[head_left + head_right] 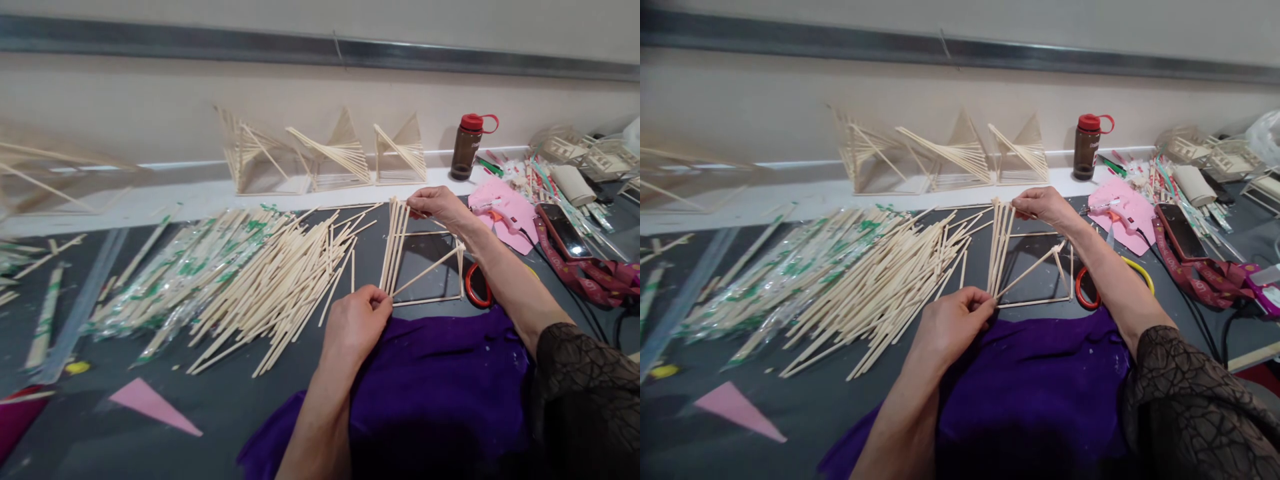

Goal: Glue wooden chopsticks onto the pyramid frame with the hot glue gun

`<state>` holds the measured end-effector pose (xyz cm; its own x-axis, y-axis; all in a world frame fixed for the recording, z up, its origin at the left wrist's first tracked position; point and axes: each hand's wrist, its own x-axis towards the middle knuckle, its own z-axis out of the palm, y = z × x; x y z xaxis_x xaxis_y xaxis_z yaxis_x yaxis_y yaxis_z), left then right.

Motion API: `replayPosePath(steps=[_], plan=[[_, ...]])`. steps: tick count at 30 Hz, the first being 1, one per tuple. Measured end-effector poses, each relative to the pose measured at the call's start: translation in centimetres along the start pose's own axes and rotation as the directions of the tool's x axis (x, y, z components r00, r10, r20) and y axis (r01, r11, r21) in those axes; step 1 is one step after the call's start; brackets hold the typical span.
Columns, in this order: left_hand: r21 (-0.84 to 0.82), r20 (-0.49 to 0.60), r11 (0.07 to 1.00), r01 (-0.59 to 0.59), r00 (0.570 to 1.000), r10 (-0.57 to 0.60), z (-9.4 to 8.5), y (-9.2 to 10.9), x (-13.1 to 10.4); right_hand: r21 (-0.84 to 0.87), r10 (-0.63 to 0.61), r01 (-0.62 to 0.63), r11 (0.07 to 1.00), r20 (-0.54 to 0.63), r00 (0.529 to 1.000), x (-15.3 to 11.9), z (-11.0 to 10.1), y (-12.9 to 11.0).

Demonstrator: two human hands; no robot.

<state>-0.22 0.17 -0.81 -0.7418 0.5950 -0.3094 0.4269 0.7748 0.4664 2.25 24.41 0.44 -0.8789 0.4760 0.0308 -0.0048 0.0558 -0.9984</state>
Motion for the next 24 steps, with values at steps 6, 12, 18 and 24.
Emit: replayPosePath(steps=[6, 12, 18, 24], plan=[[0.010, -0.012, 1.000, -0.017, 1.000, 0.017, 0.04, -0.23, 0.01, 0.028, -0.001, 0.000, 1.000, 0.031, 1.000, -0.12, -0.20, -0.17], [-0.011, -0.013, 1.000, -0.016, 1.000, 0.015, 0.27, -0.51, 0.27, 0.064, 0.029, -0.032, 0.997, 0.043, 0.999, -0.39, -0.23, -0.47], [-0.023, -0.006, 1.000, -0.014, 1.000, 0.014, 0.26, -0.66, 0.19, 0.016, 0.019, -0.021, 1.000, 0.082, 0.996, -0.26, -0.22, -0.17], [-0.045, -0.023, 0.999, -0.022, 1.000, 0.021, 0.35, -0.75, 0.08, 0.043, 0.022, -0.025, 0.999, 0.064, 0.998, -0.07, 0.10, -0.05]])
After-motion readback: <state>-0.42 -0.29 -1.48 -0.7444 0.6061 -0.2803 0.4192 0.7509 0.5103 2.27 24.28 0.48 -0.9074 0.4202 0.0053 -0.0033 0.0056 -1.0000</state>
